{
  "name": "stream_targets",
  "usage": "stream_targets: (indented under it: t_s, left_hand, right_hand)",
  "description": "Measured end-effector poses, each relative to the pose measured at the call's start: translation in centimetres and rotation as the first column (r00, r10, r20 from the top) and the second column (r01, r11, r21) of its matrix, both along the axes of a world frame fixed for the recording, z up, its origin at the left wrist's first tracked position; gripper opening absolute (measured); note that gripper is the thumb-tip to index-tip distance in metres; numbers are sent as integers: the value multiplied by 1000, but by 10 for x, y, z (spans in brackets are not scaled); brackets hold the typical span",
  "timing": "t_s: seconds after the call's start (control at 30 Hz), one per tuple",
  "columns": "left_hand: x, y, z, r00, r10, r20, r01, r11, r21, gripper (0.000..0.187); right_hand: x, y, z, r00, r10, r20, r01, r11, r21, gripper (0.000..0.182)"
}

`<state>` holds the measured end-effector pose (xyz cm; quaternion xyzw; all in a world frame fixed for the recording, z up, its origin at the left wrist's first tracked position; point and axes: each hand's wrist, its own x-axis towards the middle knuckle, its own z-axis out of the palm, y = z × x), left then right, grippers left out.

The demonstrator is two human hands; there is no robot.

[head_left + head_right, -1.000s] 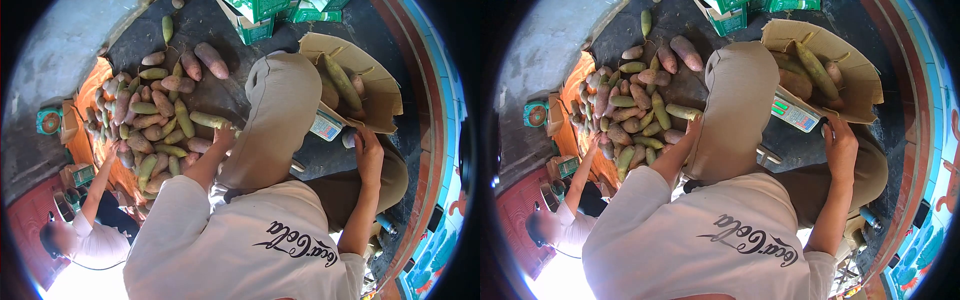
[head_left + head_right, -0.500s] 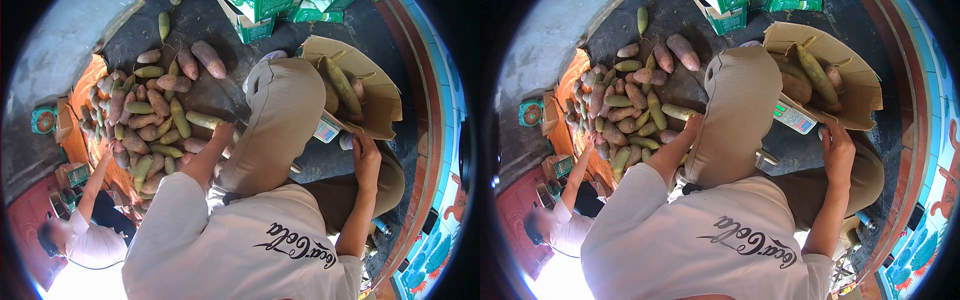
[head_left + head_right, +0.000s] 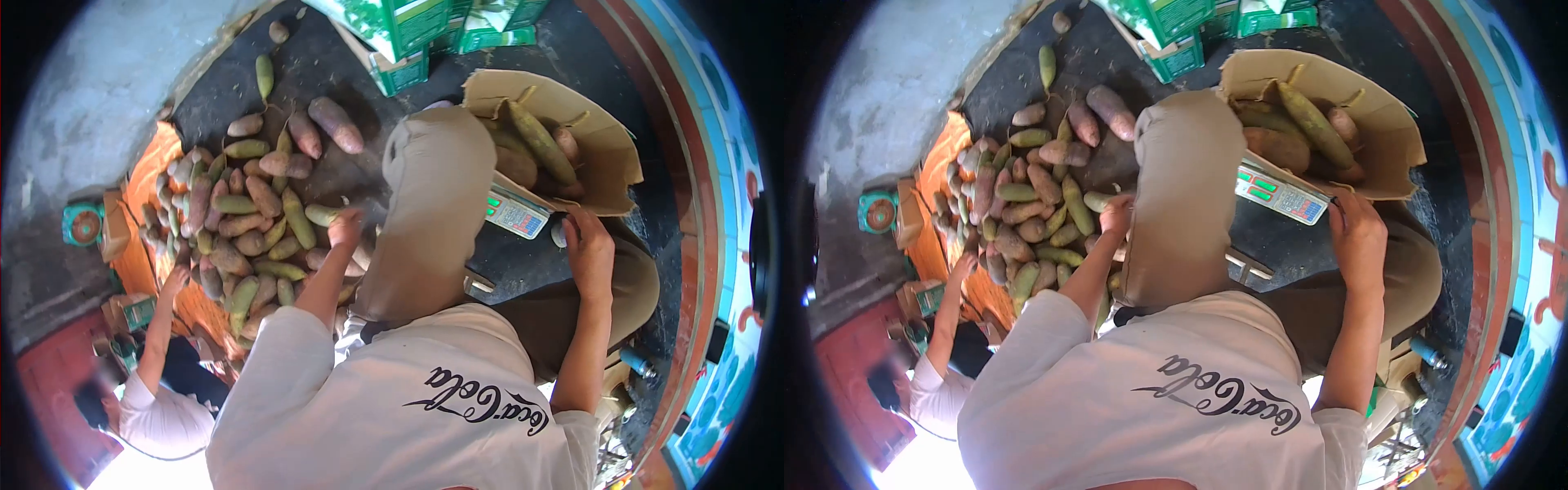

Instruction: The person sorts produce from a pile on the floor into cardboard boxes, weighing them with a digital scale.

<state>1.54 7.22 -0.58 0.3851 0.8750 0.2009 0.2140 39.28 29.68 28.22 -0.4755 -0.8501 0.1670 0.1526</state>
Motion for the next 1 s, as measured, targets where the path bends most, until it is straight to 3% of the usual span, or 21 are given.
stream_targets:
  t_s: [0.03, 0.07, 0.1, 0.17, 0.2, 0.23, 0.27, 0.33, 0.4, 0.47, 0.5, 0.53, 0.67, 0.7, 0.83, 1.0]
  left_hand:
    - [-9, 6, 10, 999, 29, 26, -31, 998, 55, 16]
    - [-14, 10, 20, 986, 158, 56, -161, 985, 54, 17]
    - [-37, 5, 3, 957, 218, 194, -244, 962, 122, 17]
    - [-58, 9, 23, 887, 332, 321, -419, 871, 256, 19]
    - [-58, 17, 56, 764, 396, 509, -588, 753, 297, 22]
    - [-92, 8, 34, 742, 453, 494, -635, 712, 300, 27]
    - [-98, 12, 55, 608, 513, 607, -767, 576, 282, 29]
    - [-114, 15, 85, 570, 487, 662, -806, 491, 332, 32]
    - [-116, 25, 121, 595, 407, 694, -796, 421, 435, 23]
    - [-99, 49, 180, 746, 326, 580, -661, 471, 585, 22]
    - [-92, 63, 204, 735, 244, 632, -668, 417, 616, 21]
    - [-88, 73, 226, 839, 188, 510, -536, 440, 720, 21]
    - [-30, 118, 348, 889, 25, 457, -440, 324, 838, 24]
    - [-36, 123, 359, 881, -124, 457, -419, 242, 875, 22]
    - [-20, 155, 410, 815, -454, 360, -361, 88, 929, 15]
    - [44, 210, 426, 694, -583, 423, -386, 195, 902, 19]
  right_hand:
    - [1, 0, 1, 1000, -3, -17, 3, 1000, 0, 22]
    - [1, 0, 2, 999, -4, -37, 4, 1000, 15, 22]
    - [2, -1, 3, 998, -5, -57, 7, 1000, 30, 22]
    - [7, 0, -3, 998, -7, -61, 12, 997, 79, 21]
    - [10, 0, -1, 998, -16, -63, 20, 997, 75, 21]
    - [10, -1, 1, 997, -22, -68, 27, 997, 71, 22]
    - [11, -2, 4, 997, -26, -72, 30, 997, 64, 22]
    - [14, -4, 6, 995, -34, -95, 43, 995, 90, 22]
    - [17, -6, 6, 994, -40, -99, 51, 992, 113, 21]
    - [21, -7, 7, 993, -48, -111, 62, 990, 129, 20]
    - [22, -7, 7, 992, -48, -116, 64, 988, 140, 20]
    - [24, -7, 8, 990, -55, -130, 73, 987, 143, 20]
    - [30, -9, 7, 980, -76, -181, 106, 981, 160, 19]
    - [32, -10, 7, 978, -81, -194, 114, 980, 165, 18]
    - [38, -13, 9, 965, -102, -242, 141, 978, 151, 18]
    - [43, -14, 5, 952, -130, -277, 180, 970, 164, 16]
